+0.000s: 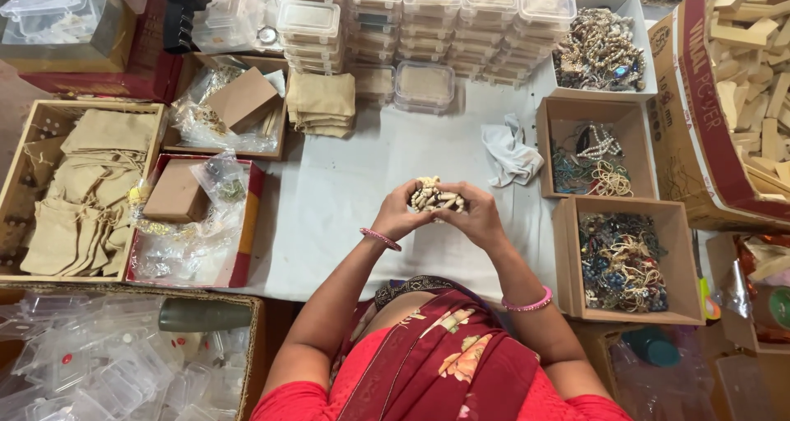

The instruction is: The person cleans a beaded necklace using a white cloth on a table. They wipe the necklace thoroughly, then place it into a small plastic bag. The person also handles a small cloth pouch and other jewelry items during the process.

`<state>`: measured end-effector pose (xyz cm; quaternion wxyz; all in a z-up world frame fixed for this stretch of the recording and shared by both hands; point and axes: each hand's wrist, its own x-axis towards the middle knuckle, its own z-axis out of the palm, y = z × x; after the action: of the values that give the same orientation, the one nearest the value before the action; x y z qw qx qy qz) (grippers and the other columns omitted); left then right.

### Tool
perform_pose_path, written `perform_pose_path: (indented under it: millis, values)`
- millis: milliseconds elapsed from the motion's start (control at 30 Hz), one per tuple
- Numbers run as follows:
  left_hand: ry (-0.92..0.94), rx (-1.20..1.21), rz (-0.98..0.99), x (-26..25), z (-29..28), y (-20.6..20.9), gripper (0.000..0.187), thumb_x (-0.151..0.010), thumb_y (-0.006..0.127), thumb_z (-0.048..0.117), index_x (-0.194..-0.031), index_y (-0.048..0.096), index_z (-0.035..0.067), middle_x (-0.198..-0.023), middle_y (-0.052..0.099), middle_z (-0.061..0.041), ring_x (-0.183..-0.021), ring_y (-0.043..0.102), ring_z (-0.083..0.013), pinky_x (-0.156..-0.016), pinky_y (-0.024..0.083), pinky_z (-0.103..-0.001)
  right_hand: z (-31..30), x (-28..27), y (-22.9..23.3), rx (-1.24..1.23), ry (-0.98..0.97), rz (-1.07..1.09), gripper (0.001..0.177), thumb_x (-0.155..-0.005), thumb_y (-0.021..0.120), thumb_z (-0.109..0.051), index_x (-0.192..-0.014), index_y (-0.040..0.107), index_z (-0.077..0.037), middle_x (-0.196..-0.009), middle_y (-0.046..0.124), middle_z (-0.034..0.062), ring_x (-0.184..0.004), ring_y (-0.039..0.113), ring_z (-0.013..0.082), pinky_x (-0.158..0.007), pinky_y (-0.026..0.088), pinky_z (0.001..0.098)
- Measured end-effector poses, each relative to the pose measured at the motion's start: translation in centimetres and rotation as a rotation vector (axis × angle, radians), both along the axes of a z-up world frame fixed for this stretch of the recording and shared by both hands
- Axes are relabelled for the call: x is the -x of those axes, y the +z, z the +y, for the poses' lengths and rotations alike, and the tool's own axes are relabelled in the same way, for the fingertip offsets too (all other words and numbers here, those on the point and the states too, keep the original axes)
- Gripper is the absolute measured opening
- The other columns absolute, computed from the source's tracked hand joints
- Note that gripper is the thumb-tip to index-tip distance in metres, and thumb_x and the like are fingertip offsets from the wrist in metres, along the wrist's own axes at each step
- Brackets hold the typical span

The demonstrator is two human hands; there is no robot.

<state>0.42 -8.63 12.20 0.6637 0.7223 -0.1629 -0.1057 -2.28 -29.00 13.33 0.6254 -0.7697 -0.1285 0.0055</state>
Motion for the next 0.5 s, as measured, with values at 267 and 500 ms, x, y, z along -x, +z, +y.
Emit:
perform_pose_path:
  millis: [267, 500]
  values:
    - [-0.225, 0.358, 0.413, -0.5, 0.0, -4.5, 0.042, -0.083, 0.080, 0.014, -0.120, 0.065, 0.001, -0.102, 0.073, -0.009, -0.090, 0.070, -0.0141, -0.078, 0.056, -0.031, 0.8, 0.0, -0.5, -0.301, 0.150, 0.111, 0.074, -0.085, 0.077, -0.022, -0.150, 0.046, -0.003, -0.138, 0.056, 0.0071, -0.127, 0.056, 0.0174, -0.107, 0.048, 0.0350]
    - [-0.167, 0.494, 0.575, -1.0, -0.6, -7.3, 0.039, -0.085, 0.076, 0.015, -0.120, 0.065, 0.001, -0.107, 0.074, -0.009, -0.099, 0.073, -0.0167, -0.094, 0.059, -0.033, 1.9, -0.1, -3.8, -0.380, 0.112, 0.240, 0.052, -0.102, 0.063, -0.021, -0.149, 0.050, -0.002, -0.122, 0.067, 0.0069, -0.111, 0.061, 0.0125, -0.098, 0.050, 0.0285]
